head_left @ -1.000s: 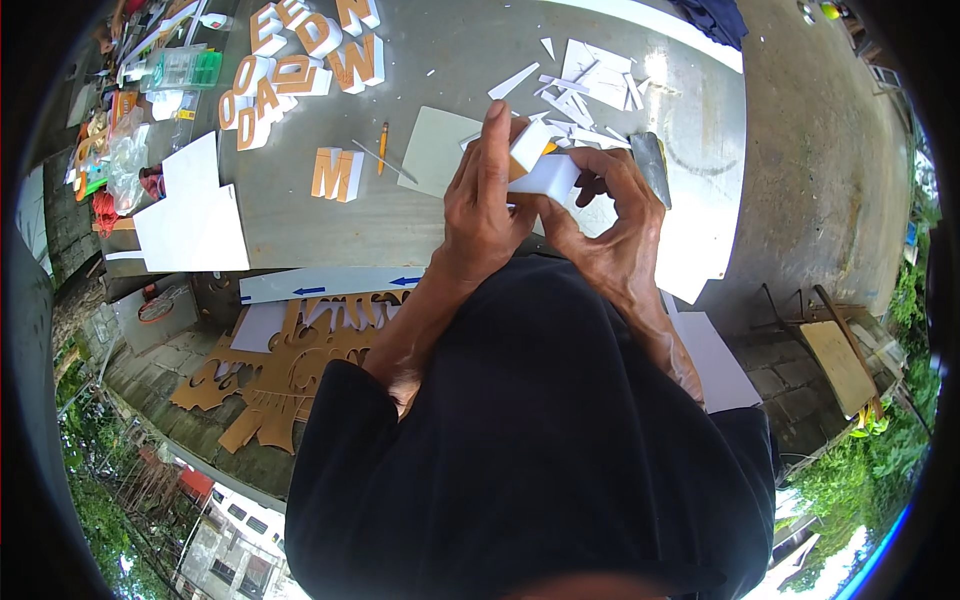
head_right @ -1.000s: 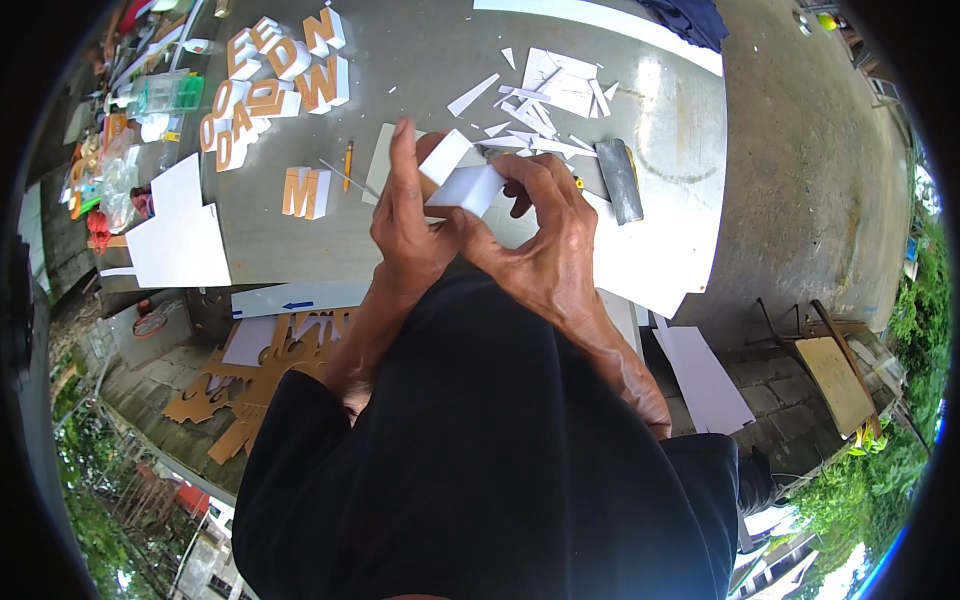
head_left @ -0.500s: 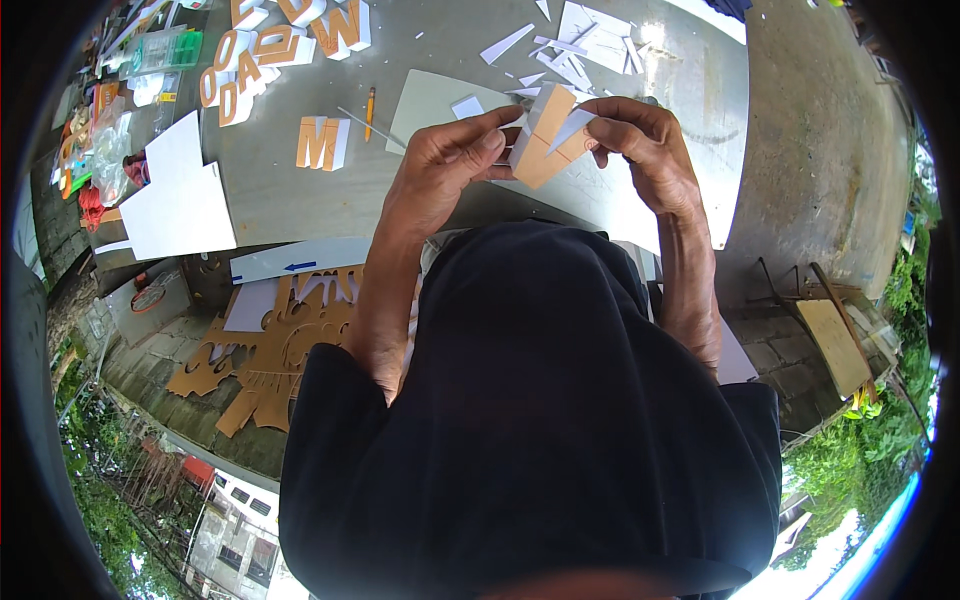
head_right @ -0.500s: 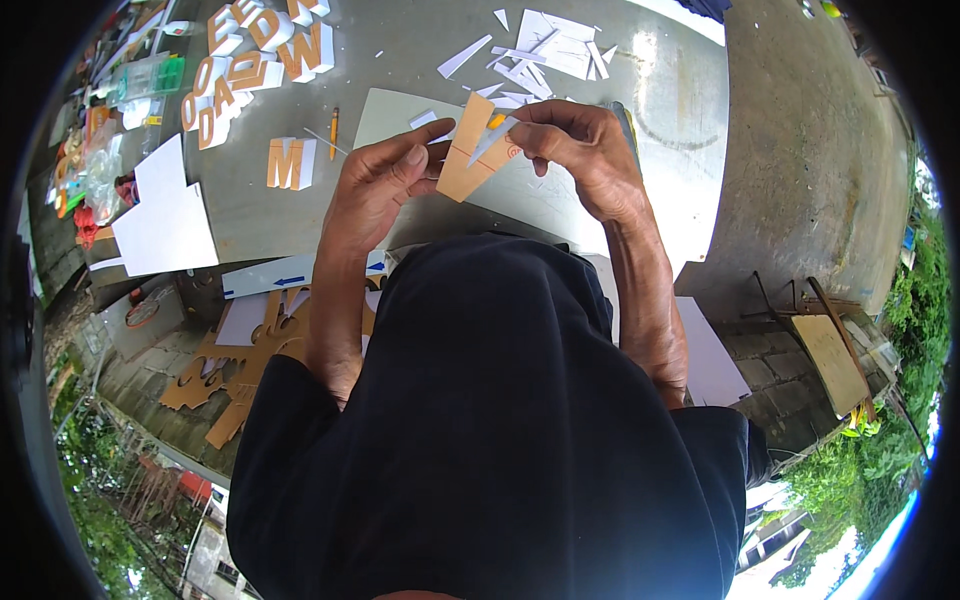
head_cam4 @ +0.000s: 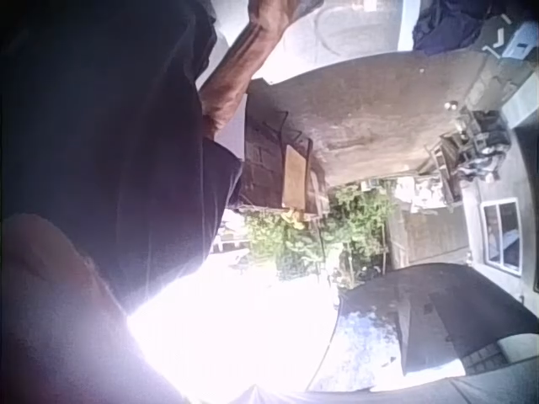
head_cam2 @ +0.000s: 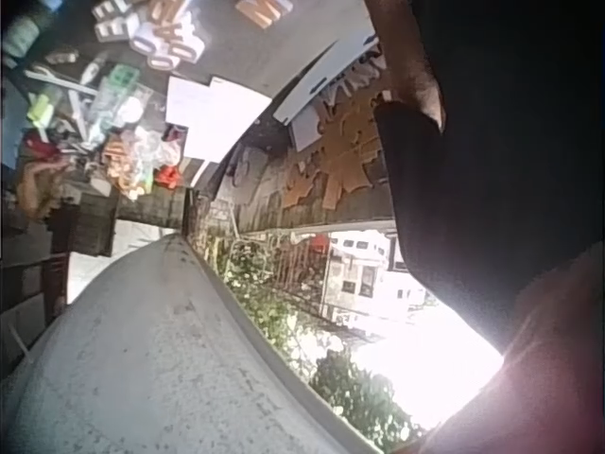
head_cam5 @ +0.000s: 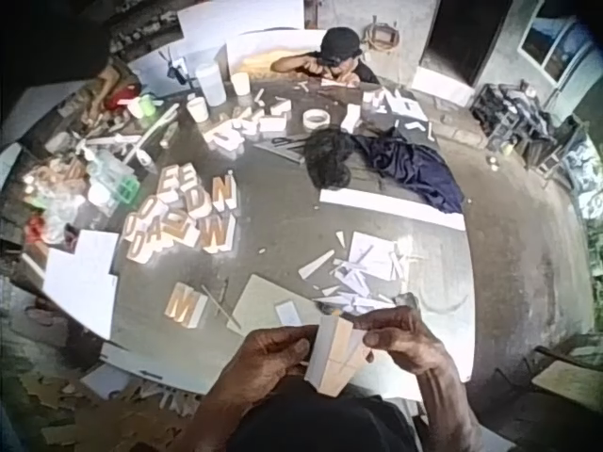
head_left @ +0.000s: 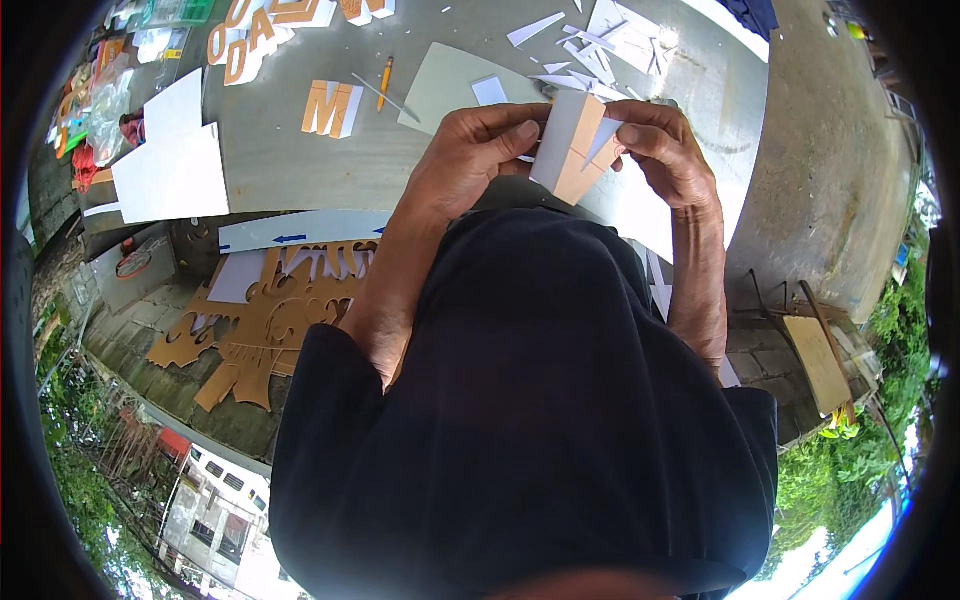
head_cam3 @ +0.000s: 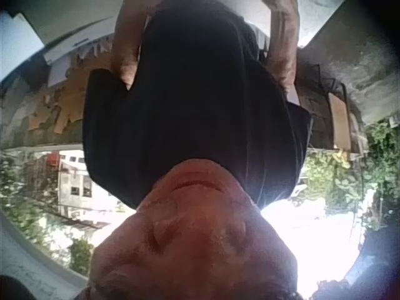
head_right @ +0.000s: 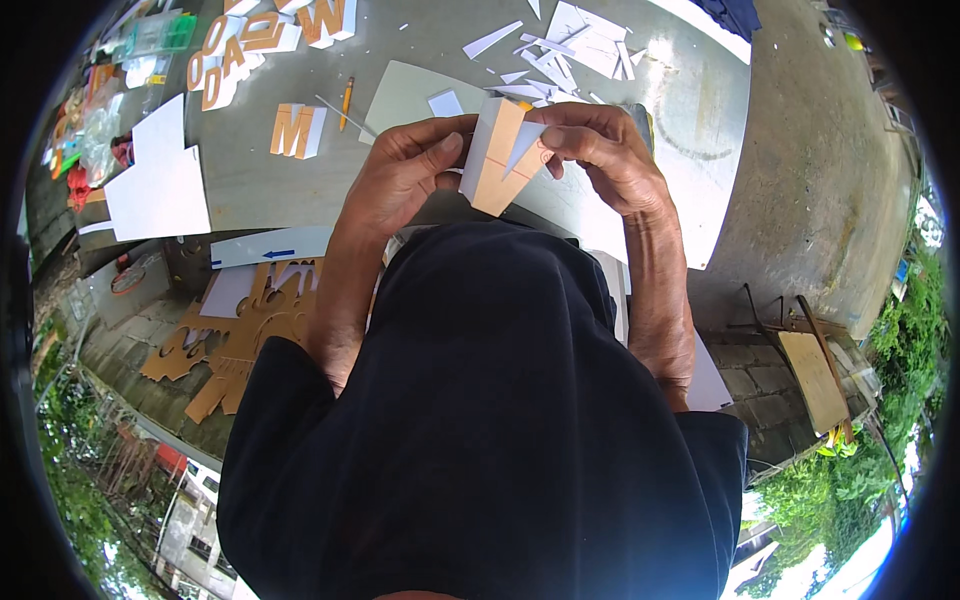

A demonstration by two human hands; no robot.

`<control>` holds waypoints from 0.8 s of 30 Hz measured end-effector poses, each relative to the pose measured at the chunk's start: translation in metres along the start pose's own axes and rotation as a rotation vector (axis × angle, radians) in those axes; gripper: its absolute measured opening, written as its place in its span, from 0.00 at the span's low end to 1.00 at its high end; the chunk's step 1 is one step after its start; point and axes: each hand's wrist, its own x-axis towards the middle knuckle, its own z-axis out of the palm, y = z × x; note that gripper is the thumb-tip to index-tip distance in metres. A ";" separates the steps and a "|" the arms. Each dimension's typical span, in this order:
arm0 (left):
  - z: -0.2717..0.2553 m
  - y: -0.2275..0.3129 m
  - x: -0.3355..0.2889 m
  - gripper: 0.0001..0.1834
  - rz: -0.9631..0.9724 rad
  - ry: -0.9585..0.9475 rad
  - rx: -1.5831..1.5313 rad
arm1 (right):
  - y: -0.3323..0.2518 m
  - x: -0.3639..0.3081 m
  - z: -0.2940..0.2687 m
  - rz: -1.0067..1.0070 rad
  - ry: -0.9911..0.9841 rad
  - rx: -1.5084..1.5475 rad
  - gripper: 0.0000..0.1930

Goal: Cutting out and preparing vinyl or foam letters using a utility knife and a template.

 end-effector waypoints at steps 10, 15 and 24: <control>-0.013 -0.025 0.005 0.18 -0.037 0.015 -0.106 | -0.004 0.002 0.002 0.036 -0.062 -0.044 0.26; -0.012 -0.025 0.006 0.17 -0.038 0.021 -0.051 | -0.005 0.004 0.001 0.066 -0.069 -0.056 0.25; 0.000 0.006 0.007 0.43 -0.043 0.054 0.313 | 0.000 0.030 0.003 0.119 -0.128 -0.153 0.20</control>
